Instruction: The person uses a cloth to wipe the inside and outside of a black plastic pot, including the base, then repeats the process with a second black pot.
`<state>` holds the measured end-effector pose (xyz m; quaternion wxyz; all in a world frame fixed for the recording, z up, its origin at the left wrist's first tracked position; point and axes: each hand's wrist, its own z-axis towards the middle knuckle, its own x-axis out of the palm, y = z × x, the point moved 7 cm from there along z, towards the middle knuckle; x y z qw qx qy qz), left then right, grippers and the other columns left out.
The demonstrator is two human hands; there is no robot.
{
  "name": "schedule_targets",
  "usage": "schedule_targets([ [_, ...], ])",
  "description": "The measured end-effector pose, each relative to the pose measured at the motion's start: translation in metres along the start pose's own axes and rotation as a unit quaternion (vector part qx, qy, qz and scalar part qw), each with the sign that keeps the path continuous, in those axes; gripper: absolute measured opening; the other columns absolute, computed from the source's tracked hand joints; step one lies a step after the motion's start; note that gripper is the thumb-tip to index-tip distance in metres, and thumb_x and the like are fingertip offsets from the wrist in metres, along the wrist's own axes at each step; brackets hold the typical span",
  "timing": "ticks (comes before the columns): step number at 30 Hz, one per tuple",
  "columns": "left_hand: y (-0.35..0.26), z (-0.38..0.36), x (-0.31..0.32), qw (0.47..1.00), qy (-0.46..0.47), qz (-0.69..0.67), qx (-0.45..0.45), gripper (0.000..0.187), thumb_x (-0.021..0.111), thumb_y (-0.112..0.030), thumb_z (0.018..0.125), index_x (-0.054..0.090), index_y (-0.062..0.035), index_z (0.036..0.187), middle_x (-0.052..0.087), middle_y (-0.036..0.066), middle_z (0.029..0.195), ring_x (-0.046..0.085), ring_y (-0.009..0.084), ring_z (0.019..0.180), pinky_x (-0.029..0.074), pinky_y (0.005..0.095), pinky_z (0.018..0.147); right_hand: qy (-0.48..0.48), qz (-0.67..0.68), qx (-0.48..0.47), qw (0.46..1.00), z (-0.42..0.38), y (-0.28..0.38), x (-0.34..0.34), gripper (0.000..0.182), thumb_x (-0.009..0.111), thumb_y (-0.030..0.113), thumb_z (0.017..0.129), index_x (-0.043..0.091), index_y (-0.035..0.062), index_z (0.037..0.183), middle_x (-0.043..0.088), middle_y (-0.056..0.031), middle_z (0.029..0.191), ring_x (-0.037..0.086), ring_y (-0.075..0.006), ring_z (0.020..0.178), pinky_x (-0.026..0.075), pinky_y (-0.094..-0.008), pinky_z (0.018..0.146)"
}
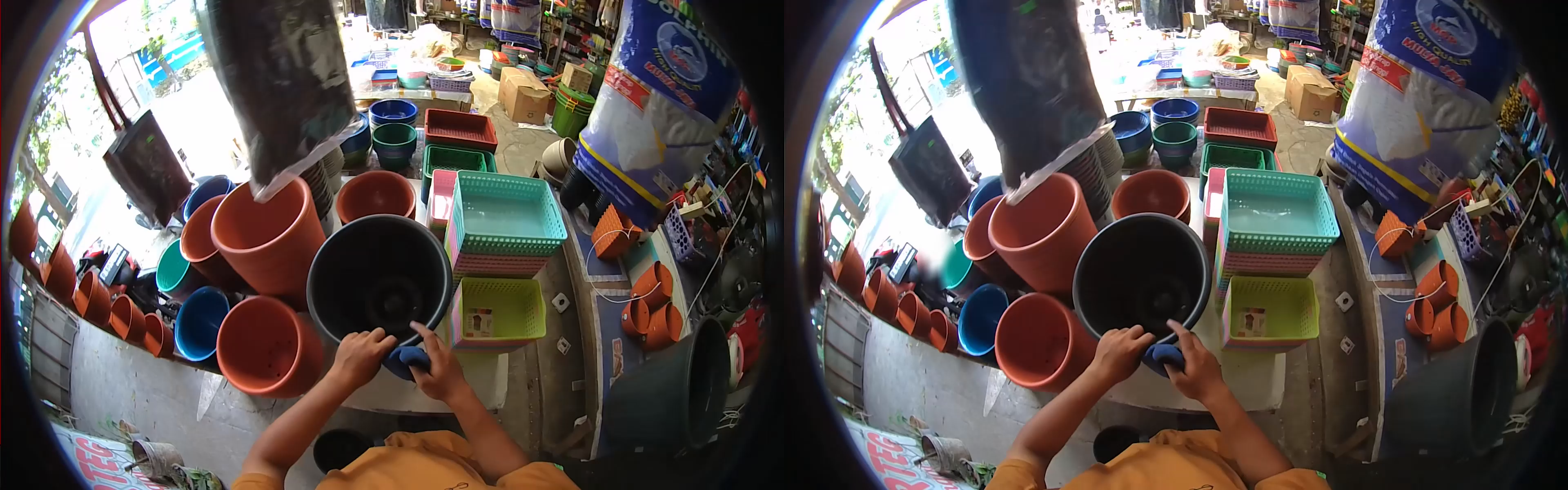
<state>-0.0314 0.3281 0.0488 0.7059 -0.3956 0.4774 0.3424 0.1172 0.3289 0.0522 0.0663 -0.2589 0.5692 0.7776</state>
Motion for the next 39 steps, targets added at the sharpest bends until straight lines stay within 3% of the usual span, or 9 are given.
schedule_targets([
  [5,0.049,0.061,0.048,1.0,0.019,0.017,0.012,0.018,0.059,-0.011,0.078,0.059,-0.0172,0.095,0.056,0.004,0.082,0.065,0.0227,0.076,0.047,0.0387,0.065,0.014,-0.052,0.06,0.997,0.063,-0.073,0.0,0.067,0.067,0.015,0.077,0.045,0.0187,0.14,0.061,-0.0144,0.108,0.061,-0.0376,0.097,0.05,-0.0444,0.086],
  [9,0.083,0.079,0.1,0.996,0.067,0.052,-0.001,0.02,0.058,-0.011,0.08,0.06,-0.0174,0.099,0.058,0.004,0.085,0.066,0.0225,0.077,0.047,0.0384,0.065,0.047,-0.087,0.047,0.994,0.085,-0.137,0.022,0.068,0.067,0.022,0.079,0.041,0.0242,0.141,0.059,-0.0142,0.122,0.061,-0.0383,0.107,0.052,-0.0467,0.087],
  [13,0.099,0.078,0.14,0.996,0.075,0.041,-0.013,0.02,0.057,-0.01,0.081,0.061,-0.0166,0.099,0.059,0.004,0.087,0.067,0.0229,0.078,0.048,0.038,0.065,0.102,-0.076,0.117,0.985,0.09,-0.174,0.041,0.066,0.065,0.024,0.08,0.041,0.023,0.141,0.057,-0.0143,0.131,0.06,-0.0391,0.111,0.051,-0.047,0.089],
  [16,0.112,0.076,0.16,0.993,0.108,0.017,-0.044,0.019,0.065,-0.022,0.081,0.061,-0.016,0.099,0.061,0.004,0.088,0.067,0.0235,0.08,0.049,0.0385,0.067,0.11,-0.127,0.126,0.978,0.091,-0.194,0.058,0.069,0.063,0.023,0.08,0.038,0.022,0.144,0.055,-0.0125,0.133,0.059,-0.038,0.112,0.05,-0.0456,0.091],
  [21,0.122,0.067,0.186,0.988,0.138,-0.031,-0.068,0.047,0.076,-0.049,0.069,0.059,-0.0149,0.096,0.062,0.007,0.09,0.067,0.0283,0.082,0.049,0.0414,0.069,0.154,-0.19,0.172,0.954,0.087,-0.205,0.072,0.07,0.064,0.027,0.079,0.039,0.021,0.144,0.053,-0.0127,0.129,0.061,-0.0387,0.105,0.052,-0.0478,0.087],
  [26,0.128,0.062,0.204,0.987,0.141,-0.039,-0.072,0.04,0.075,-0.044,0.073,0.058,-0.0141,0.094,0.062,0.009,0.091,0.066,0.03,0.084,0.05,0.0422,0.072,0.134,-0.18,0.177,0.958,0.079,-0.219,0.084,0.07,0.065,0.028,0.077,0.042,0.018,0.142,0.054,-0.0154,0.123,0.063,-0.0392,0.099,0.051,-0.0491,0.087],
  [34,0.127,0.062,0.204,0.984,0.147,-0.04,-0.088,0.028,0.073,-0.026,0.076,0.057,-0.0134,0.095,0.062,0.009,0.091,0.066,0.0301,0.087,0.05,0.0427,0.073,0.112,-0.109,0.189,0.969,0.079,-0.227,0.086,0.066,0.064,0.024,0.078,0.044,0.0185,0.141,0.056,-0.0171,0.127,0.061,-0.0383,0.107,0.051,-0.0461,0.089],
  [37,0.116,0.061,0.186,0.993,0.101,-0.029,-0.057,0.034,0.074,-0.023,0.074,0.057,-0.0118,0.101,0.061,0.011,0.092,0.065,0.0301,0.087,0.049,0.0415,0.073,0.098,-0.013,0.234,0.967,0.072,-0.228,0.077,0.058,0.068,0.026,0.079,0.051,0.0172,0.134,0.057,-0.018,0.127,0.061,-0.0347,0.11,0.05,-0.0428,0.089],
  [39,0.096,0.056,0.146,0.997,-0.044,-0.036,-0.052,0.04,0.074,-0.018,0.076,0.055,-0.0081,0.11,0.06,0.012,0.096,0.062,0.0266,0.088,0.049,0.0377,0.075,0.064,0.041,0.266,0.961,0.061,-0.226,0.067,0.054,0.07,0.028,0.08,0.053,0.015,0.13,0.058,-0.0182,0.124,0.06,-0.034,0.111,0.049,-0.0421,0.089],
])
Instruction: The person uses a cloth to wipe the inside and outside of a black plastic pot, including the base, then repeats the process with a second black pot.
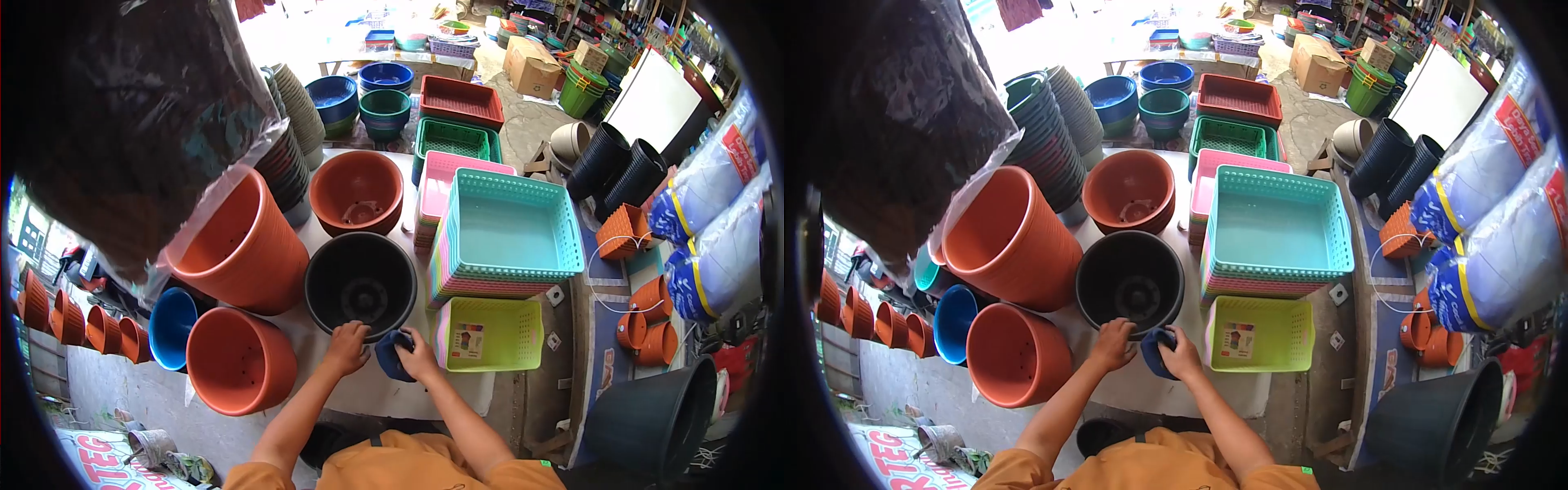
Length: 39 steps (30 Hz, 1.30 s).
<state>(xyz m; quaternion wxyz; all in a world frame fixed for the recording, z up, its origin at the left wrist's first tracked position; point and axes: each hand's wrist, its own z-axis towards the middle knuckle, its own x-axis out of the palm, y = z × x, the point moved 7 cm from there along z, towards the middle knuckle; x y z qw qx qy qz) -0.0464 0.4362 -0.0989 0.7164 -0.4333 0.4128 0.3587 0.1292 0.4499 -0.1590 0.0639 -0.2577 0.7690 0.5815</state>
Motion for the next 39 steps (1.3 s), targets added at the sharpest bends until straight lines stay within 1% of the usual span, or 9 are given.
schedule_targets([
  [6,-0.045,-0.076,-0.003,0.742,-0.003,-0.589,-0.319,0.041,0.07,-0.022,0.089,0.052,-0.0043,0.121,0.061,0.008,0.108,0.059,0.0149,0.092,0.049,0.0303,0.08,-0.051,0.014,-0.084,0.995,-0.071,0.057,-0.005,0.064,0.076,0.032,0.078,0.049,0.0065,0.129,0.055,-0.0217,0.118,0.054,-0.0387,0.113,0.044,-0.043,0.096],
  [12,-0.062,-0.134,-0.055,0.784,-0.12,-0.497,-0.352,0.028,0.063,-0.021,0.095,0.058,-0.0017,0.115,0.063,0.007,0.103,0.062,0.0119,0.083,0.051,0.0241,0.074,0.041,-0.058,-0.245,0.967,-0.152,0.109,0.038,0.082,0.076,0.022,0.074,0.032,0.0094,0.143,0.046,-0.0225,0.12,0.049,-0.0413,0.112,0.043,-0.0449,0.098],
  [15,-0.06,-0.178,-0.064,0.619,-0.136,-0.634,-0.444,0.016,0.06,-0.015,0.097,0.058,-0.0015,0.105,0.063,0.004,0.096,0.062,0.0104,0.091,0.056,0.0263,0.077,0.093,0.006,-0.225,0.97,-0.18,0.11,0.057,0.07,0.072,0.017,0.08,0.035,0.0055,0.138,0.049,-0.0212,0.119,0.052,-0.0355,0.113,0.045,-0.0407,0.097],
  [23,-0.113,-0.269,-0.156,0.935,-0.112,-0.273,-0.195,0.033,0.072,-0.009,0.083,0.062,0.0005,0.114,0.056,0.017,0.123,0.057,0.0286,0.113,0.049,0.0338,0.092,0.061,0.35,-0.001,0.935,-0.253,0.066,0.127,0.031,0.055,0.005,0.087,0.047,0.0004,0.117,0.057,-0.0079,0.103,0.056,-0.015,0.096,0.049,-0.0289,0.083],
  [26,-0.128,-0.304,-0.174,0.929,-0.188,-0.261,-0.183,0.032,0.074,-0.011,0.081,0.066,0.0015,0.109,0.061,0.02,0.117,0.061,0.0364,0.107,0.051,0.0381,0.088,0.048,0.402,0.027,0.914,-0.295,0.073,0.15,0.025,0.047,0.006,0.089,0.055,-0.0004,0.111,0.058,-0.0034,0.094,0.055,-0.01,0.085,0.047,-0.0238,0.072],
  [30,-0.114,-0.351,-0.178,0.885,-0.221,-0.331,-0.243,0.025,0.068,-0.009,0.084,0.067,0.002,0.107,0.065,0.021,0.113,0.064,0.0376,0.102,0.051,0.0406,0.086,0.09,0.263,-0.066,0.958,-0.314,0.073,0.158,0.027,0.047,0.008,0.092,0.062,-0.0022,0.111,0.062,0.0012,0.089,0.053,-0.0059,0.079,0.046,-0.0225,0.068],
  [34,-0.08,-0.372,-0.193,0.911,0.063,-0.277,-0.299,0.025,0.057,-0.004,0.087,0.067,0.0,0.11,0.064,0.023,0.116,0.063,0.036,0.107,0.049,0.0399,0.091,0.316,-0.253,-0.085,0.91,-0.302,0.077,0.133,0.031,0.051,0.016,0.092,0.061,-0.0049,0.113,0.067,-0.0212,0.105,0.064,-0.0306,0.093,0.049,-0.0405,0.084],
  [37,-0.073,-0.369,-0.223,0.947,-0.064,-0.215,-0.229,0.038,0.054,0.002,0.082,0.064,-0.0024,0.119,0.06,0.021,0.127,0.057,0.0352,0.118,0.045,0.043,0.099,-0.019,-0.188,-0.293,0.937,-0.314,0.163,0.077,0.041,0.045,0.007,0.086,0.058,-0.0058,0.123,0.057,-0.0275,0.126,0.056,-0.0379,0.118,0.044,-0.0413,0.1],
  [39,-0.1,-0.385,-0.28,0.869,-0.447,0.042,-0.207,0.046,0.053,0.002,0.078,0.062,-0.0044,0.123,0.054,0.017,0.137,0.048,0.034,0.129,0.04,0.0465,0.106,-0.167,-0.164,-0.419,0.877,-0.338,0.173,0.06,0.045,0.045,0.005,0.085,0.055,-0.0046,0.128,0.053,-0.0254,0.133,0.052,-0.0369,0.124,0.04,-0.0431,0.105],
])
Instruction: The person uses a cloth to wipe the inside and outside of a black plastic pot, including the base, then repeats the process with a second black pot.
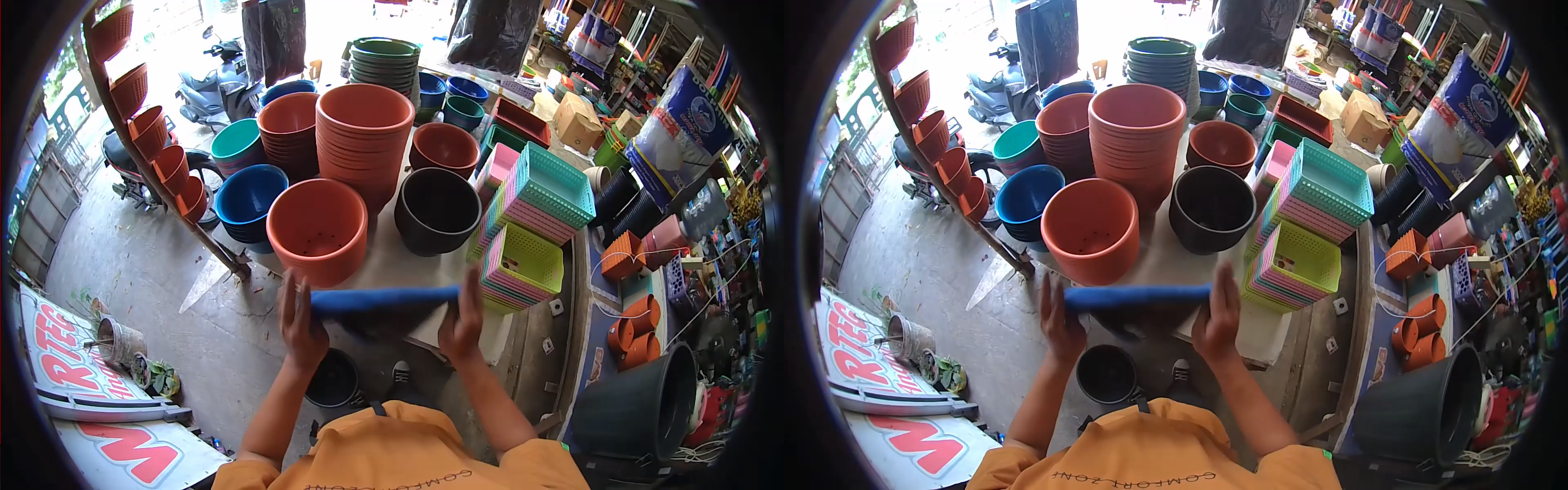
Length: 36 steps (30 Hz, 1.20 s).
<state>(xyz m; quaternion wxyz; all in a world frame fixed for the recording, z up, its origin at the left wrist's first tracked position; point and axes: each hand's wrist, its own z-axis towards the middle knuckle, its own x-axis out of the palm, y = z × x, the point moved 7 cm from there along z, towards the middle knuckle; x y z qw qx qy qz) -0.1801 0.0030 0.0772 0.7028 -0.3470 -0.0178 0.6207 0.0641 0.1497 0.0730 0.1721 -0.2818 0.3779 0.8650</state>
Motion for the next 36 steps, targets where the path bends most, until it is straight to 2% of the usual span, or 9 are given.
schedule_targets([
  [1,0.004,-0.007,0.005,1.0,0.001,-0.001,0.002,0.046,0.053,0.002,0.078,0.062,-0.0044,0.123,0.054,0.017,0.137,0.048,0.034,0.129,0.04,0.0465,0.106,-0.173,-0.03,-0.11,0.978,-0.014,0.017,-0.025,0.05,0.046,0.004,0.084,0.052,-0.0033,0.133,0.049,-0.0233,0.139,0.048,-0.0359,0.129,0.036,-0.045,0.109],
  [3,0.002,-0.078,0.082,0.864,0.467,-0.037,0.185,0.043,0.053,-0.001,0.078,0.063,-0.0047,0.12,0.048,0.014,0.143,0.045,0.0333,0.132,0.038,0.0485,0.108,0.192,-0.032,-0.058,0.979,-0.069,-0.038,0.053,0.051,0.049,0.004,0.082,0.052,-0.0016,0.133,0.051,-0.0186,0.14,0.05,-0.0324,0.128,0.032,-0.0508,0.111],
  [5,0.044,-0.161,0.101,0.738,0.637,0.049,0.216,0.039,0.053,-0.005,0.08,0.063,-0.0038,0.117,0.056,0.016,0.134,0.05,0.0334,0.126,0.038,0.0449,0.108,0.542,-0.211,0.003,0.814,-0.168,-0.107,0.103,0.043,0.045,0.011,0.087,0.058,0.0039,0.127,0.057,-0.0168,0.133,0.052,-0.0309,0.126,0.031,-0.0471,0.112],
  [8,0.087,-0.192,0.11,0.803,0.592,-0.051,0.04,0.036,0.053,-0.006,0.08,0.065,-0.0035,0.114,0.064,0.018,0.119,0.059,0.035,0.114,0.043,0.0434,0.102,0.453,-0.101,0.218,0.858,-0.187,-0.124,0.085,0.038,0.049,0.015,0.087,0.064,0.0088,0.121,0.06,-0.0154,0.129,0.057,-0.0295,0.118,0.044,-0.0451,0.101],
  [16,0.074,-0.165,0.081,0.758,0.439,-0.237,-0.42,0.022,0.059,-0.014,0.094,0.066,0.0013,0.109,0.07,0.009,0.095,0.063,0.0128,0.089,0.049,0.0277,0.08,0.383,0.213,0.291,0.851,-0.144,-0.06,0.072,0.037,0.064,0.013,0.087,0.059,0.0099,0.123,0.066,-0.0121,0.099,0.064,-0.0247,0.09,0.051,-0.0356,0.082],
  [21,0.046,-0.136,0.075,0.708,0.382,-0.399,-0.44,0.024,0.055,-0.011,0.098,0.062,0.0028,0.116,0.066,0.002,0.1,0.058,0.0088,0.089,0.048,0.0251,0.081,0.418,0.357,0.238,0.801,-0.096,0.015,0.059,0.031,0.067,0.015,0.087,0.062,0.0121,0.118,0.066,-0.012,0.101,0.064,-0.028,0.085,0.051,-0.0356,0.076],
  [24,0.011,-0.102,0.06,0.706,0.398,-0.439,-0.388,0.026,0.053,-0.012,0.1,0.059,0.0029,0.12,0.065,0.002,0.105,0.056,0.0085,0.092,0.046,0.0247,0.083,0.402,0.221,0.104,0.883,-0.066,0.05,0.047,0.024,0.069,0.018,0.085,0.066,0.011,0.108,0.064,-0.009,0.095,0.062,-0.0284,0.083,0.049,-0.0368,0.078],
  [26,0.002,-0.09,0.052,0.721,0.407,-0.441,-0.347,0.028,0.052,-0.014,0.101,0.057,0.0026,0.122,0.064,0.002,0.106,0.055,0.0082,0.094,0.046,0.0243,0.085,0.223,0.006,-0.121,0.967,-0.04,0.085,0.024,0.018,0.072,0.021,0.083,0.069,0.0114,0.098,0.063,-0.0082,0.088,0.061,-0.027,0.084,0.046,-0.0375,0.082],
  [36,0.004,-0.089,0.032,0.662,0.447,-0.472,-0.374,0.032,0.048,-0.021,0.104,0.056,0.0025,0.123,0.061,-0.001,0.104,0.052,0.0071,0.095,0.044,0.0234,0.085,0.188,0.093,-0.157,0.965,-0.018,0.111,0.033,0.014,0.073,0.021,0.081,0.07,0.01,0.089,0.062,-0.0055,0.079,0.06,-0.026,0.08,0.043,-0.0386,0.082],
])
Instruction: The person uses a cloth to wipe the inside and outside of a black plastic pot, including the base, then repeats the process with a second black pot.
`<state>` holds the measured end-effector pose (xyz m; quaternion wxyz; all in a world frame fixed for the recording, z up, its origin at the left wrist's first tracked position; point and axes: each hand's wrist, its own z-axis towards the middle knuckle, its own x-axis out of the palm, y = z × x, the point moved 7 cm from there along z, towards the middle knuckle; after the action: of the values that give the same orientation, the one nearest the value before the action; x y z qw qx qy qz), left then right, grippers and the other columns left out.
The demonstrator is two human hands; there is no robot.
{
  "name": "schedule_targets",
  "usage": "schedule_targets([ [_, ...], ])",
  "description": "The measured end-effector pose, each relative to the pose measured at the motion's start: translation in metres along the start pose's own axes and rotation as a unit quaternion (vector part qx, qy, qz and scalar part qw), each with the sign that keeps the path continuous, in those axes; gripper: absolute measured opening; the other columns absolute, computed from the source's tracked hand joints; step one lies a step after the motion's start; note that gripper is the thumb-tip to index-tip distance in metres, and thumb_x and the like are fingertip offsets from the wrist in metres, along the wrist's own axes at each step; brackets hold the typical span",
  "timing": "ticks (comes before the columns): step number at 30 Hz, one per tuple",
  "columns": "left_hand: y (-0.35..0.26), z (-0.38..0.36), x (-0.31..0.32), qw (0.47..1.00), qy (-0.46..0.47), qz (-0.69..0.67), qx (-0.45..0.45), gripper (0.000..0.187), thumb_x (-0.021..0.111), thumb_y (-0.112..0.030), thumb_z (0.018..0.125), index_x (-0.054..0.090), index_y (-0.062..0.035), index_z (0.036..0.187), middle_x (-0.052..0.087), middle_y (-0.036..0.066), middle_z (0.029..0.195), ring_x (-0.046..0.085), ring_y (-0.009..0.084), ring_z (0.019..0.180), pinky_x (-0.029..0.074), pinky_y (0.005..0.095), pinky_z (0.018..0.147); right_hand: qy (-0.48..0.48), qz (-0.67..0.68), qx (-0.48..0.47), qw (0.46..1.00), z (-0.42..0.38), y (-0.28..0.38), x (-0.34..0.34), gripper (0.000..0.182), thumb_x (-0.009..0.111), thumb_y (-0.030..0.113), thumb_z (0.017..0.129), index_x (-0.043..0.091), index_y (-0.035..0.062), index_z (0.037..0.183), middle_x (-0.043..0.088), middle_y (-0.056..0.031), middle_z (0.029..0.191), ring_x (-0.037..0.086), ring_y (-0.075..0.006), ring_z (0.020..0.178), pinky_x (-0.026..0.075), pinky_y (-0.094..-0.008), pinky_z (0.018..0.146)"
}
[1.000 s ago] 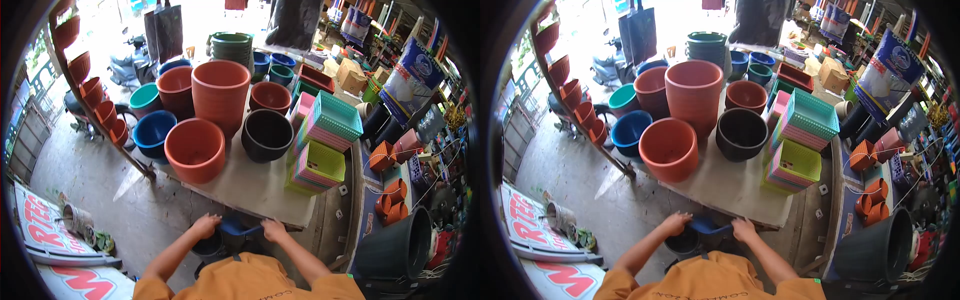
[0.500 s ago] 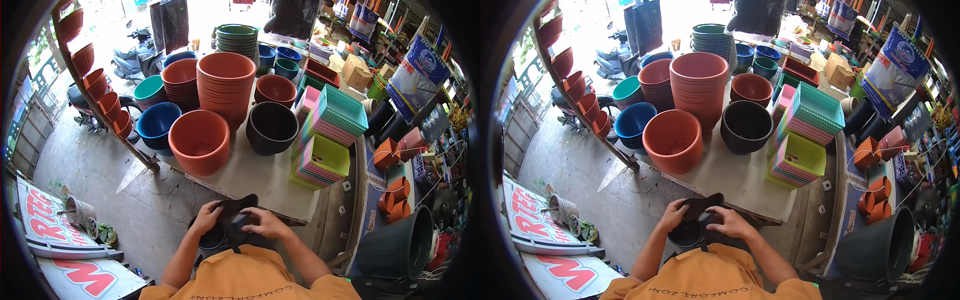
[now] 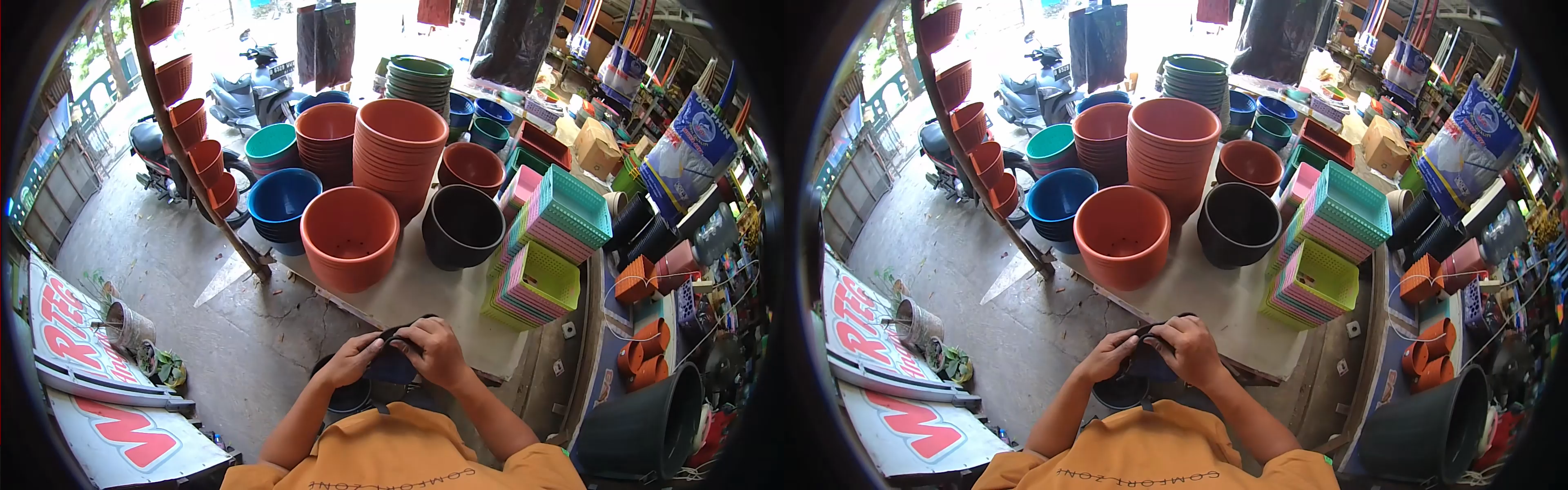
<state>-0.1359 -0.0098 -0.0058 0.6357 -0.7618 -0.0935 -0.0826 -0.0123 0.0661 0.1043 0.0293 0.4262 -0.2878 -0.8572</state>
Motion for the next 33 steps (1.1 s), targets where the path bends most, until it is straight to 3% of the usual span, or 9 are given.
schedule_targets([
  [5,-0.002,-0.006,0.005,0.995,0.0,-0.095,0.011,0.029,0.051,-0.02,0.102,0.058,0.0016,0.12,0.061,-0.001,0.102,0.052,0.007,0.093,0.045,0.0236,0.083,-0.011,0.001,0.026,1.0,0.002,-0.002,0.004,0.019,0.073,0.024,0.081,0.068,0.0094,0.091,0.064,-0.0065,0.079,0.061,-0.0283,0.075,0.044,-0.0392,0.077],
  [7,-0.016,-0.009,0.009,0.993,-0.018,0.014,0.118,0.023,0.053,-0.013,0.1,0.059,0.0007,0.117,0.061,-0.001,0.1,0.052,0.0071,0.092,0.045,0.0241,0.083,-0.013,-0.006,0.022,1.0,0.005,0.0,0.002,0.022,0.073,0.027,0.081,0.068,0.0093,0.093,0.065,-0.006,0.081,0.062,-0.0279,0.076,0.044,-0.0389,0.077],
  [14,-0.043,-0.02,-0.001,0.978,-0.054,0.09,0.181,0.019,0.056,-0.002,0.094,0.061,0.0004,0.112,0.061,0.005,0.099,0.056,0.0139,0.092,0.046,0.0273,0.084,0.043,0.015,0.097,0.994,0.012,-0.007,-0.017,0.043,0.076,0.041,0.078,0.068,0.009,0.106,0.063,-0.0048,0.085,0.061,-0.0214,0.081,0.04,-0.0361,0.086],
  [18,-0.064,-0.025,0.005,0.952,-0.031,0.198,0.234,0.019,0.058,0.002,0.089,0.062,0.0005,0.108,0.06,0.009,0.101,0.058,0.0191,0.093,0.045,0.0286,0.084,0.03,0.014,0.066,0.997,0.014,-0.007,-0.024,0.046,0.076,0.042,0.078,0.067,0.0101,0.109,0.062,-0.0048,0.089,0.06,-0.0212,0.085,0.036,-0.0351,0.094],
  [21,-0.072,-0.024,0.009,0.945,-0.013,0.219,0.243,0.019,0.06,0.003,0.088,0.063,0.0004,0.106,0.061,0.01,0.1,0.059,0.0213,0.092,0.046,0.0302,0.083,0.023,-0.075,-0.052,0.996,0.026,0.017,-0.031,0.043,0.076,0.039,0.08,0.067,0.0087,0.108,0.062,-0.005,0.086,0.06,-0.0238,0.087,0.038,-0.0359,0.094],
  [23,-0.079,-0.025,0.013,0.941,-0.003,0.225,0.252,0.018,0.061,0.002,0.087,0.063,0.0001,0.105,0.061,0.01,0.099,0.06,0.0214,0.091,0.047,0.031,0.083,0.161,0.144,-0.034,0.976,0.028,0.009,-0.008,0.034,0.077,0.028,0.081,0.066,0.0044,0.104,0.062,-0.0061,0.083,0.059,-0.0202,0.081,0.045,-0.0329,0.082],
  [24,-0.083,-0.025,0.011,0.941,-0.025,0.235,0.243,0.018,0.063,0.002,0.086,0.063,0.0001,0.105,0.061,0.01,0.098,0.06,0.0207,0.09,0.047,0.0308,0.082,0.16,0.144,-0.034,0.976,0.031,0.011,-0.01,0.034,0.077,0.028,0.081,0.066,0.0044,0.104,0.062,-0.0061,0.083,0.059,-0.0202,0.081,0.045,-0.0329,0.082],
  [26,-0.087,-0.027,0.009,0.94,-0.049,0.244,0.233,0.018,0.065,0.002,0.086,0.062,0.0001,0.104,0.062,0.009,0.097,0.061,0.02,0.088,0.048,0.0306,0.082,0.23,0.259,0.151,0.926,0.03,-0.002,0.001,0.026,0.075,0.017,0.082,0.063,0.0025,0.1,0.065,-0.0124,0.084,0.062,-0.0233,0.077,0.048,-0.0353,0.073],
  [33,-0.075,-0.03,-0.006,0.959,-0.142,0.154,0.19,0.025,0.073,-0.002,0.082,0.06,-0.002,0.104,0.063,0.006,0.093,0.061,0.0156,0.084,0.049,0.0279,0.079,0.192,0.234,0.075,0.95,0.043,0.01,-0.009,0.022,0.074,0.006,0.079,0.059,-0.0013,0.094,0.061,-0.0117,0.076,0.056,-0.017,0.068,0.047,-0.0322,0.065],
])
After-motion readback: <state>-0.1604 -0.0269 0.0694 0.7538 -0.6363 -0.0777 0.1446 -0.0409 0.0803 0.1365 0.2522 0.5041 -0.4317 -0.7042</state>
